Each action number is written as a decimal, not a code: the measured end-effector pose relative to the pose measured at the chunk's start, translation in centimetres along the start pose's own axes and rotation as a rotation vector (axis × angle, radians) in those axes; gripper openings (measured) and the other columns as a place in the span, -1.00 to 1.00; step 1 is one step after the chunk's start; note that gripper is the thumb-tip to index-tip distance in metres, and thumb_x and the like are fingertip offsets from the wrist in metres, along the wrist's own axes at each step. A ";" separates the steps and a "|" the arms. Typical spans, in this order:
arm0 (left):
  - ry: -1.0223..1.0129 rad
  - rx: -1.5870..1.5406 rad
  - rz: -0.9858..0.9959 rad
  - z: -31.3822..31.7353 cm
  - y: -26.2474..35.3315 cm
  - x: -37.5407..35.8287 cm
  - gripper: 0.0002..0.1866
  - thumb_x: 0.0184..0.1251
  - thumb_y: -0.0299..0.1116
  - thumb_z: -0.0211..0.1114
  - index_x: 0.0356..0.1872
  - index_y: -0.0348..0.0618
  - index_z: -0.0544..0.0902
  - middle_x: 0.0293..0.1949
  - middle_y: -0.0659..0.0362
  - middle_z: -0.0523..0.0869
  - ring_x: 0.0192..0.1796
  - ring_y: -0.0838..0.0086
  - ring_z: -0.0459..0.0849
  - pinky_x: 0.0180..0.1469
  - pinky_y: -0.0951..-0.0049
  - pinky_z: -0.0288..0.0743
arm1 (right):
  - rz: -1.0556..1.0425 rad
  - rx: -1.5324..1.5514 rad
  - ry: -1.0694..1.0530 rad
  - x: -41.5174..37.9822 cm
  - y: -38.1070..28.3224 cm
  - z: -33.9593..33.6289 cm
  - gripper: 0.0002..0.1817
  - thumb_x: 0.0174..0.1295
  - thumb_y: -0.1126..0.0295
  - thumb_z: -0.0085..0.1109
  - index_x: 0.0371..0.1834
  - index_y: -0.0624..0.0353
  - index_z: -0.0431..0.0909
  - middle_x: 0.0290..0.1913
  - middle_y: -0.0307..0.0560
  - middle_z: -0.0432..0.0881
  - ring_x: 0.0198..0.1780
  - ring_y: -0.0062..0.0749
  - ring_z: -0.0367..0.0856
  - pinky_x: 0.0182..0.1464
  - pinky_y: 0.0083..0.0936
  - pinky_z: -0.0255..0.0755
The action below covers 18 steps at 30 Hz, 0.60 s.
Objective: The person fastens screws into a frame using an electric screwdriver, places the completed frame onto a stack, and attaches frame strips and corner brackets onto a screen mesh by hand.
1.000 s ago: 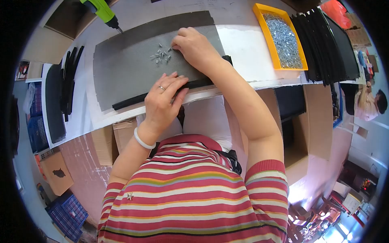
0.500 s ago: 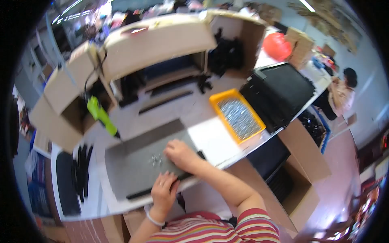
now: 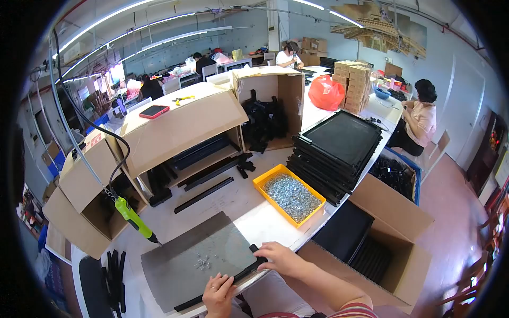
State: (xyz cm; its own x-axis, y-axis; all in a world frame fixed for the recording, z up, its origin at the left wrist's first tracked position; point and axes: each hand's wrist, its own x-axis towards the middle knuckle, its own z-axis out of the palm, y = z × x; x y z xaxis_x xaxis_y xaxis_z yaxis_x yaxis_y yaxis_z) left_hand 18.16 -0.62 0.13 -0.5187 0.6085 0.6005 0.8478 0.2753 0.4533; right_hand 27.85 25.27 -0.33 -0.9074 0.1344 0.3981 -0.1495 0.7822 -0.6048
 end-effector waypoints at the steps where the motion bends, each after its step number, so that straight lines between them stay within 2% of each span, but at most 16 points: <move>1: 0.005 0.008 0.002 0.2 -0.1 -0.1 -0.72 0.27 -0.46 0.45 0.01 -0.15 0.80 -0.02 0.01 0.81 0.11 0.02 0.75 0.26 0.01 0.58 | 0.003 0.006 -0.005 -0.3 0.3 0.2 -0.52 0.12 0.15 0.55 0.08 0.08 0.71 0.05 0.16 0.69 0.17 0.11 0.62 0.22 -0.14 0.52; 3: -0.022 0.034 -0.010 0.7 -0.4 -0.4 -0.72 0.27 -0.44 0.46 0.01 -0.12 0.80 -0.03 0.05 0.81 0.12 0.04 0.75 0.28 -0.01 0.57 | -0.067 -0.091 0.060 -1.0 0.1 0.8 -0.55 0.10 0.22 0.55 0.06 0.07 0.71 0.07 0.16 0.65 0.14 0.12 0.62 0.21 -0.11 0.52; 4: -0.072 0.055 -0.035 1.0 -1.0 -0.7 -0.72 0.25 -0.41 0.48 0.00 -0.08 0.80 -0.03 0.10 0.82 0.12 0.07 0.76 0.29 -0.04 0.56 | -0.070 -0.131 0.039 -1.3 0.6 1.5 -0.61 0.11 0.31 0.54 0.02 0.09 0.74 0.10 0.15 0.62 0.16 0.09 0.60 0.24 -0.14 0.51; 6: -0.104 0.052 -0.023 1.1 -1.5 -0.7 -0.69 0.26 -0.43 0.46 0.05 -0.08 0.81 0.01 0.07 0.80 0.13 0.02 0.75 0.31 -0.07 0.54 | -0.094 -0.110 0.090 -1.4 1.3 2.5 -0.59 0.00 0.41 0.56 -0.01 0.10 0.75 0.05 0.15 0.64 0.12 0.10 0.61 0.17 -0.13 0.56; 7: -0.107 0.066 0.007 1.2 -1.6 -0.4 -0.69 0.29 -0.47 0.42 0.06 -0.09 0.80 0.02 0.04 0.79 0.14 0.01 0.74 0.32 -0.09 0.53 | 0.213 0.127 -0.010 -1.0 0.3 2.1 -0.60 -0.01 0.48 0.54 -0.04 0.12 0.75 0.03 0.16 0.65 0.09 0.12 0.63 0.14 -0.13 0.58; 8: -0.166 0.037 -0.013 0.0 -0.5 0.5 -0.67 0.29 -0.52 0.39 0.08 -0.12 0.79 0.03 0.02 0.79 0.14 -0.01 0.74 0.34 -0.09 0.52 | -0.033 -0.116 0.169 -1.4 -0.2 2.8 -0.62 -0.01 0.54 0.51 -0.05 0.13 0.75 0.03 0.17 0.66 0.08 0.14 0.64 0.12 -0.16 0.59; 9: -0.151 0.041 0.012 0.4 -1.0 0.2 -0.67 0.28 -0.54 0.39 0.07 -0.13 0.79 0.02 0.02 0.79 0.14 0.01 0.75 0.34 -0.08 0.53 | -0.023 -0.093 0.203 -1.4 -0.7 2.8 -0.63 0.00 0.57 0.50 -0.06 0.14 0.75 0.04 0.17 0.68 0.08 0.14 0.65 0.12 -0.18 0.60; 10: -0.134 0.067 0.005 0.6 -0.9 0.1 -0.68 0.25 -0.54 0.42 0.05 -0.11 0.80 0.01 0.05 0.79 0.12 0.04 0.75 0.32 -0.05 0.56 | 0.000 -0.089 0.214 -1.5 -1.1 2.8 -0.67 0.01 0.42 0.55 -0.11 0.14 0.74 0.10 0.13 0.67 0.13 0.11 0.63 0.17 -0.16 0.57; 13: -0.129 0.094 -0.010 0.9 -0.8 0.2 -0.66 0.20 -0.53 0.47 0.02 -0.04 0.83 0.01 0.13 0.81 0.14 0.13 0.75 0.29 0.02 0.62 | 0.031 -0.129 0.227 -1.7 -1.5 2.6 -0.69 0.02 0.40 0.56 -0.14 0.15 0.74 0.14 0.11 0.68 0.22 0.02 0.62 0.22 -0.20 0.57; 15: -0.145 0.109 0.003 0.7 -0.9 0.1 -0.64 0.18 -0.53 0.47 0.04 -0.02 0.83 0.01 0.15 0.81 0.14 0.15 0.75 0.28 0.05 0.63 | 0.039 -0.129 0.205 -1.9 -1.5 2.7 -0.63 0.04 0.39 0.57 -0.07 0.16 0.72 0.16 0.10 0.68 0.23 -0.03 0.63 0.20 -0.24 0.59; 17: -0.154 0.101 -0.008 0.8 -1.0 0.1 -0.63 0.18 -0.54 0.47 0.04 -0.01 0.83 0.01 0.15 0.81 0.14 0.16 0.75 0.28 0.05 0.63 | 0.237 0.078 0.267 -2.0 -1.8 2.9 -0.53 0.04 0.40 0.58 0.05 0.18 0.66 0.18 0.09 0.68 0.22 -0.02 0.64 0.18 -0.26 0.60; 18: -0.156 0.092 -0.012 0.9 -1.1 0.1 -0.63 0.17 -0.54 0.47 0.04 0.00 0.83 0.01 0.15 0.81 0.14 0.17 0.75 0.28 0.05 0.63 | 0.245 0.080 0.267 -2.1 -1.7 2.9 -0.53 0.04 0.40 0.58 0.05 0.18 0.66 0.18 0.09 0.68 0.22 -0.02 0.64 0.18 -0.26 0.60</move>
State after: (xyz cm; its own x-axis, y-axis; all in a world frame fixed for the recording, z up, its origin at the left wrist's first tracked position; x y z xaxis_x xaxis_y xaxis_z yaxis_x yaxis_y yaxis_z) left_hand 17.28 -0.19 -0.85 -0.5112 0.7110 0.4828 0.8520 0.3453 0.3936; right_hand 28.86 21.89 -2.17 -0.7875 0.4737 0.3943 0.0193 0.6584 -0.7524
